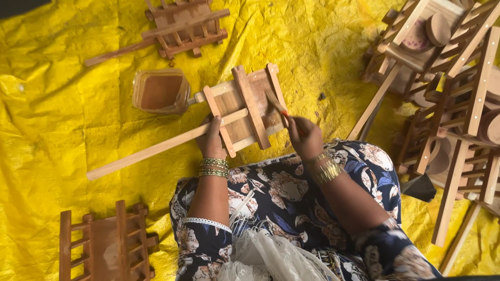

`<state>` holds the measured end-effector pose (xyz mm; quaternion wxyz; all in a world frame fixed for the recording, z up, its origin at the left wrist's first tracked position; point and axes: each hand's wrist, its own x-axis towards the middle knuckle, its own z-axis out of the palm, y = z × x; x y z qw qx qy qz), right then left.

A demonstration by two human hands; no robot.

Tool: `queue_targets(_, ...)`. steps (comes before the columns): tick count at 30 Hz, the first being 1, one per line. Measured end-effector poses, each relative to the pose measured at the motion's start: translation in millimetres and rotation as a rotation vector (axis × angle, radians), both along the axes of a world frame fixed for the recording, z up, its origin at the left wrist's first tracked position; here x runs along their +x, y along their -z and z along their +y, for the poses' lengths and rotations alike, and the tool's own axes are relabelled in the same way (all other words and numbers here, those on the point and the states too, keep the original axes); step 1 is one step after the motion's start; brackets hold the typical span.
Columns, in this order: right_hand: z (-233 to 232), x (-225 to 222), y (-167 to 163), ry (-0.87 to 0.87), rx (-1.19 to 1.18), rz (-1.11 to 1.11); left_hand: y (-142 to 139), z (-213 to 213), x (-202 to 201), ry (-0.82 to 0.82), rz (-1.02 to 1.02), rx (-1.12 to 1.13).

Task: The person sits on a tarp-covered floor and applies a brown stain or paint with a brush to small wooden chairs, holding each chair steady with one hand while brushing its surfaces. They rotate and reposition the chairs to coat different sides and dip the brush into a plastic container of stain.

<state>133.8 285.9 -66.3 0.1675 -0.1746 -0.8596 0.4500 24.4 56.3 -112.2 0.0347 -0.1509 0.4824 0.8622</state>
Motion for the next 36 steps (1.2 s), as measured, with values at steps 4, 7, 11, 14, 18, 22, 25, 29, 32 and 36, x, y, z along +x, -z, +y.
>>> queue_targets(4,-3,55,-6,0.014,-0.037,-0.143,-2,2,4,0.071,0.059,-0.024)
queue_targets(7,5,69,-29,-0.041,0.007,-0.001,-6,4,5,0.034,0.058,-0.007)
queue_targets(11,6,18,-42,-0.127,0.120,0.188,-9,3,7,0.079,0.079,-0.039)
queue_targets(14,4,-42,-35,-0.185,0.127,0.199,-8,4,4,0.066,0.078,-0.047)
queue_targets(18,4,-48,-18,-0.112,0.095,0.083,-2,7,4,0.054,0.110,-0.042)
queue_targets(22,5,12,-11,-0.071,0.431,-0.096,4,9,8,0.069,0.143,-0.039)
queue_targets(25,1,62,-19,-0.143,0.431,-0.058,5,10,9,0.065,0.122,-0.032)
queue_targets(29,10,66,-37,-0.084,0.313,-0.197,6,11,5,0.052,0.134,-0.026)
queue_targets(32,12,34,-40,-0.129,0.434,0.177,6,9,3,0.029,0.094,-0.040)
queue_targets(36,7,-5,-26,-0.152,0.459,-0.013,4,7,1,0.037,0.105,-0.014)
